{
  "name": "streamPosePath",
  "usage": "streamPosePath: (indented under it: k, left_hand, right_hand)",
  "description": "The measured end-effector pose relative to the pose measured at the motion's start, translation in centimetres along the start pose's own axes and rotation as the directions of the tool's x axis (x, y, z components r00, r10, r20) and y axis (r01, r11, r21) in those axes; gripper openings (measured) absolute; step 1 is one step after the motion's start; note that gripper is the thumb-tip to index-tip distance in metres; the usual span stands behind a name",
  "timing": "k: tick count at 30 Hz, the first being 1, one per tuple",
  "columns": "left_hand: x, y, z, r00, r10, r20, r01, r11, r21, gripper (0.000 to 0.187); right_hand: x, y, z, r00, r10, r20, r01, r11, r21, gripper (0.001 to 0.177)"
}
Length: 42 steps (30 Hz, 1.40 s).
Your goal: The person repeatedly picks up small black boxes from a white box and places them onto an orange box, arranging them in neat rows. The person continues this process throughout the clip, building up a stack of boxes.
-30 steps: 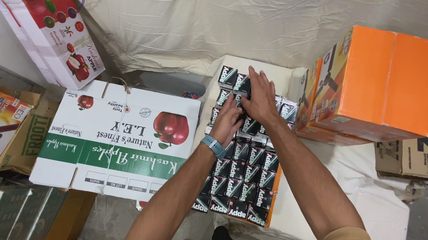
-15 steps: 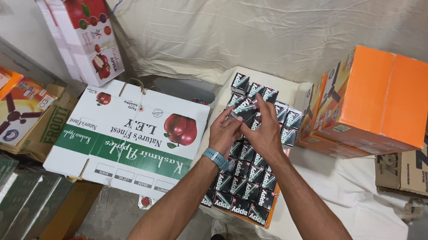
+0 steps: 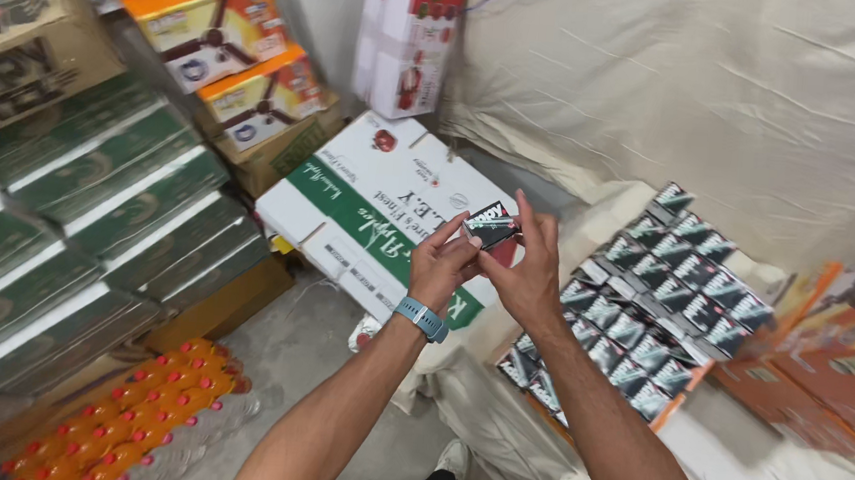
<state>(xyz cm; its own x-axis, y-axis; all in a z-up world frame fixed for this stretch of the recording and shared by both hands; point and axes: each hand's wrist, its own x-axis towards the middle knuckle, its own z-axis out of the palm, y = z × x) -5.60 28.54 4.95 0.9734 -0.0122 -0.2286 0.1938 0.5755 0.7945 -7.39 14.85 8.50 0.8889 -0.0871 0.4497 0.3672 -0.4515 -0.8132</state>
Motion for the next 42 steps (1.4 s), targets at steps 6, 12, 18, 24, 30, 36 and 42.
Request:
streamPosePath:
  k: [6,12,18,24,30,36,42]
  left_hand:
    - [-6.8,10.8,-12.3,0.953,0.114,-0.279,-0.11,0.994,0.029,0.05]
    - [-17.2,19.3,-29.0,0.854,0.216,-0.473,-0.238,0.971,0.014,0.052]
    - [-27.1,27.1,-45.8,0.69,0.355,-0.63,-0.348,0.927,0.14,0.048]
    - [-39.2,35.1,-56.8,0.492,0.432,-0.756,-0.478,0.86,0.18,0.048]
    - [-50.1,40.1,-67.0,0.25,0.459,-0.852,-0.548,0.793,0.266,0.046]
    - [-59.7,45.0,-76.3,0.039,0.464,-0.885,-0.612,0.711,0.346,0.049]
    - [-67.1,50.9,-84.4,-0.16,0.437,-0.885,-0.654,0.625,0.427,0.05]
  right_hand:
    - [-3.3,-9.5,13.5,0.982,-0.113,0.15,0.099,0.99,0.101,0.092]
    - [-11.5,-19.4,29.4,0.913,-0.259,0.315,0.18,0.949,0.259,0.093]
    - [-20.4,-31.2,44.1,0.818,-0.404,0.41,0.256,0.893,0.37,0.091]
    - [-28.0,-44.6,54.2,0.653,-0.563,0.507,0.231,0.785,0.575,0.089]
    - [-36.7,-55.0,64.7,0.484,-0.702,0.523,0.193,0.668,0.718,0.089]
    - [-44.3,-65.3,74.4,0.313,-0.824,0.472,0.13,0.529,0.838,0.087]
    - [-50.7,-74.8,83.0,0.131,-0.871,0.473,-0.036,0.472,0.881,0.08]
